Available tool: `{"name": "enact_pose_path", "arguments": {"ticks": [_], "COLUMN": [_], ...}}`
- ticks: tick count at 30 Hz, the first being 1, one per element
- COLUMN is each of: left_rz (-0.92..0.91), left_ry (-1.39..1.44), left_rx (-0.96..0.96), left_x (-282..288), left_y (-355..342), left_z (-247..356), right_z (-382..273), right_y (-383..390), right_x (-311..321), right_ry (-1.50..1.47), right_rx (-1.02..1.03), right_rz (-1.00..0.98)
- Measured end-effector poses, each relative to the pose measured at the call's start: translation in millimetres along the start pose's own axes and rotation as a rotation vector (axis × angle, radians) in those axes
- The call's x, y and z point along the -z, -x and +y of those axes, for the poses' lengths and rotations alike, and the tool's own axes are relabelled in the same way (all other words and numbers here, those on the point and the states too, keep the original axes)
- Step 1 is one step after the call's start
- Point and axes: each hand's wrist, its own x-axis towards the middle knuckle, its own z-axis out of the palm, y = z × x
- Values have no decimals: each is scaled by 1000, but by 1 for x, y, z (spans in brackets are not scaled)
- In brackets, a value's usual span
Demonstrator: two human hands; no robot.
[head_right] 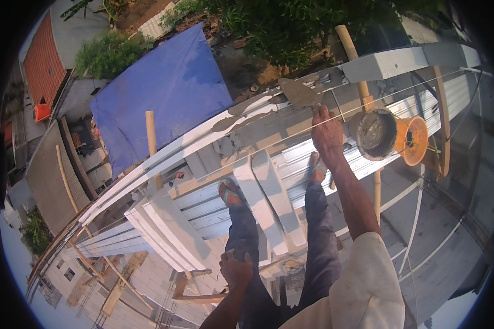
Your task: The person secures wooden planks to a metal scaffolding structure using a hammer and nails. They repeatedly hammer nails into the wood, retrieve nails from a bucket, and apply cement to the joints between the planks and the metal frame.
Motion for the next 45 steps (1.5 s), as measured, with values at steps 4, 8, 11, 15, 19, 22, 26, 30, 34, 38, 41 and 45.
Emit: {"name": "enact_pose_path", "arguments": {"ticks": [4,8,11,15,19,22,26,30,34,38,41,45], "left_rz": [10,21,31,26,49,69,52,84,62,57,27,31], "left_ry": [-6,-42,-71,-95,-152,-161,-223,-227,-311,-292,-321,-279], "left_rx": [-21,-39,-50,-62,-211,-250,-209,-151,-228,-155,-214,-211], "left_x": [3,5,-1,-5,-14,-18,-15,-24,-19,-25,-23,-20], "left_y": [1,-5,-10,-6,-5,-1,-2,1,-9,4,1,12], "left_z": [1,5,5,11,10,18,36,41,47,65,67,63], "right_z": [-112,-195,-183,-92,52,176,292,322,361,353,342,289], "right_y": [10,12,34,85,137,164,161,109,113,114,154,171], "right_x": [-5,0,10,-8,-17,-98,-155,-199,-284,-262,-202,-155], "right_ry": [-97,-244,-586,-874,-1035,-818,-479,-405,-312,-878,-1059,-1154], "right_rx": [264,447,360,-5,-507,-654,-613,-758,-708,-717,-954,-745], "right_rz": [-66,-61,-112,-346,-146,0,-46,-24,-65,-270,-297,-231]}}
